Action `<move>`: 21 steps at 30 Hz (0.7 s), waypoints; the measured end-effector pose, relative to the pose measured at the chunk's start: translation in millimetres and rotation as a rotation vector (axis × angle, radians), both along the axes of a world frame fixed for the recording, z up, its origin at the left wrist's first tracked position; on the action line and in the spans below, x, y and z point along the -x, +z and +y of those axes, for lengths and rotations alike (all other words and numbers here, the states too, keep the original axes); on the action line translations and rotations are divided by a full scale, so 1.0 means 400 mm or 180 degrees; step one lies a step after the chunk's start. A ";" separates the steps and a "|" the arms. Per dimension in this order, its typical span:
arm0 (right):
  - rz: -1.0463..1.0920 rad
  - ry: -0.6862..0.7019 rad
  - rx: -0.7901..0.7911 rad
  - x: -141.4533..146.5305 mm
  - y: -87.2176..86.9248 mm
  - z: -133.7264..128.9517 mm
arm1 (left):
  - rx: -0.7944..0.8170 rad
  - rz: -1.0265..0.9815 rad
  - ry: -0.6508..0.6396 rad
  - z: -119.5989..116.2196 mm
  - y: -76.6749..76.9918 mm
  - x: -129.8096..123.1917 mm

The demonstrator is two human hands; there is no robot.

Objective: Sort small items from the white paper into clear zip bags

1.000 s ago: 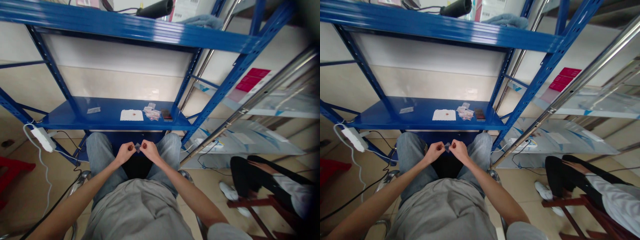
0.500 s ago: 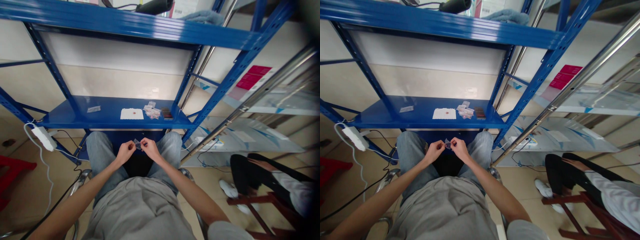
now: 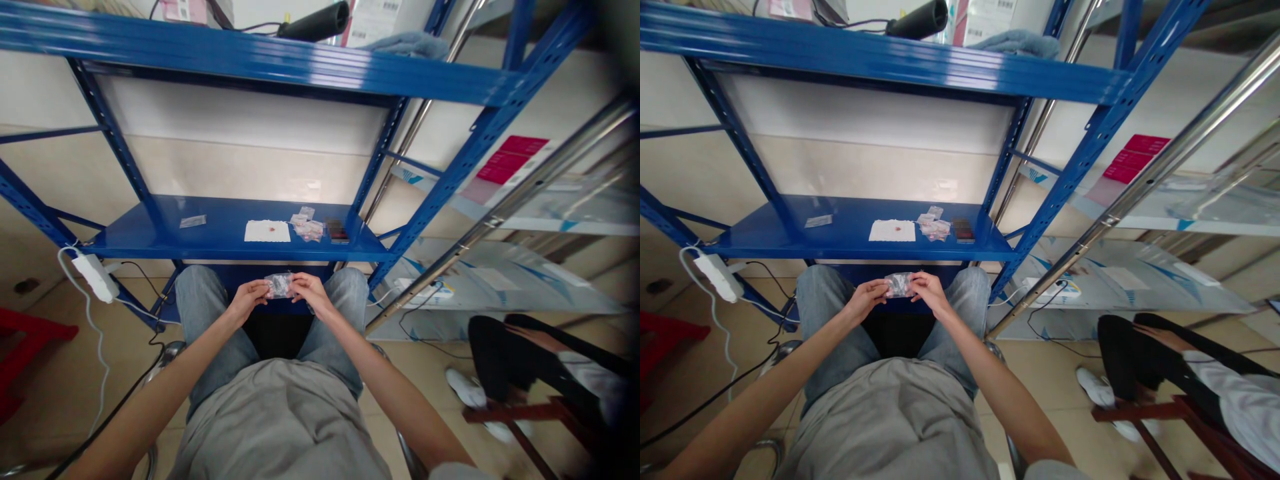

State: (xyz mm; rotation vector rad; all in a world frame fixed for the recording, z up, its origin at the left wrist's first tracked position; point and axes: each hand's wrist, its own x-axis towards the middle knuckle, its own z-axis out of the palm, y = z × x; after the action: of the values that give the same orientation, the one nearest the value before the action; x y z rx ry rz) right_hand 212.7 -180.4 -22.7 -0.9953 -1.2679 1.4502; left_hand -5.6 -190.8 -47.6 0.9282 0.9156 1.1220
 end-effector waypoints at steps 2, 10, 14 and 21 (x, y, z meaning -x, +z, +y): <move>-0.0008 -0.0063 0.0025 0.002 -0.003 0.004 | -0.0092 0.0048 0.0180 0.005 0.004 -0.004; 0.0866 -0.0876 0.0872 0.051 -0.025 0.004 | -0.0658 0.0546 0.0329 0.024 0.016 -0.005; 0.1269 -0.0806 0.1241 0.099 -0.047 -0.009 | -0.1045 0.1114 0.0258 0.015 0.015 0.004; 0.1590 -0.1364 0.1555 0.187 -0.115 -0.021 | -0.1608 0.1957 0.0256 -0.020 0.041 0.003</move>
State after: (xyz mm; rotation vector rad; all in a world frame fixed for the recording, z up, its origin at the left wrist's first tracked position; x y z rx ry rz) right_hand 137.8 -189.0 -68.6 -1.0451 -0.3168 1.5560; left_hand -7.0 -198.7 -31.0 1.7250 1.1890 1.1797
